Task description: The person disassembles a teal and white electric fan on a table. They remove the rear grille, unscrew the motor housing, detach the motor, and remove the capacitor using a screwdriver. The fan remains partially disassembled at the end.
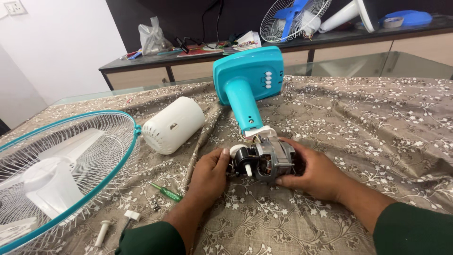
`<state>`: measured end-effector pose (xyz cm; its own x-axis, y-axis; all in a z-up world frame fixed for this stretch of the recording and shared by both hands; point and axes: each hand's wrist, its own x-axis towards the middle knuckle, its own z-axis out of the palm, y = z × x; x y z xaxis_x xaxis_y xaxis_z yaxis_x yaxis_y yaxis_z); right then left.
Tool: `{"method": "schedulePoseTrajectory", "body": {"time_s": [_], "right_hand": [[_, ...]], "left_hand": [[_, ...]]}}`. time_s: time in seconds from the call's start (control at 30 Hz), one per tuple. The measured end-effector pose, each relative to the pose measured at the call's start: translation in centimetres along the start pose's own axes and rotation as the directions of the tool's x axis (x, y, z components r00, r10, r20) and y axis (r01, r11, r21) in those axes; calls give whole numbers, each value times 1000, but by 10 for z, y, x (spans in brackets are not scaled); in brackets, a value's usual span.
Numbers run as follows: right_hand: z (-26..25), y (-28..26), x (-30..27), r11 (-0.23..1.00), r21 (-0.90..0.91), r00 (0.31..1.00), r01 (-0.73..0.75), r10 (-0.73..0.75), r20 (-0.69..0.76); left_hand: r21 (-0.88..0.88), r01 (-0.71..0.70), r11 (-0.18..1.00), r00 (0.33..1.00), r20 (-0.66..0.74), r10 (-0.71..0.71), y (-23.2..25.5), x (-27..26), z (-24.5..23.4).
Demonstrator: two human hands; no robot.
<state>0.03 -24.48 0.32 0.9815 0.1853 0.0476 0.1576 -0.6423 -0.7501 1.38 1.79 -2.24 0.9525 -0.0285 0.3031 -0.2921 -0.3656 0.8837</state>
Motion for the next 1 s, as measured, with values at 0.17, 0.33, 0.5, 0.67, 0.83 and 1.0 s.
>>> {"method": "schedulePoseTrajectory", "body": {"time_s": [0.17,0.33,0.5,0.67,0.83,1.0], "right_hand": [[1,8,0,1000,12,1000,19,-19,-16],[1,10,1,993,97,998,70,-70,-10],[2,9,3,976,188,994,110,-112,3],[1,7,-1,998,27,998,54,-53,-28],[3,5,-1,975,-217,995,52,-69,-72],[6,9,0,921,-384,986,62,-116,-119]], "left_hand": [[1,2,1000,999,-35,-2,1,1,-1],[-181,-39,983,999,-8,38,17,2,0],[151,-247,957,967,98,235,35,-17,-1],[347,-264,900,964,125,235,37,-36,-13],[534,-273,801,961,119,248,37,-42,-18],[501,-47,864,999,42,30,39,-43,-17]]}}
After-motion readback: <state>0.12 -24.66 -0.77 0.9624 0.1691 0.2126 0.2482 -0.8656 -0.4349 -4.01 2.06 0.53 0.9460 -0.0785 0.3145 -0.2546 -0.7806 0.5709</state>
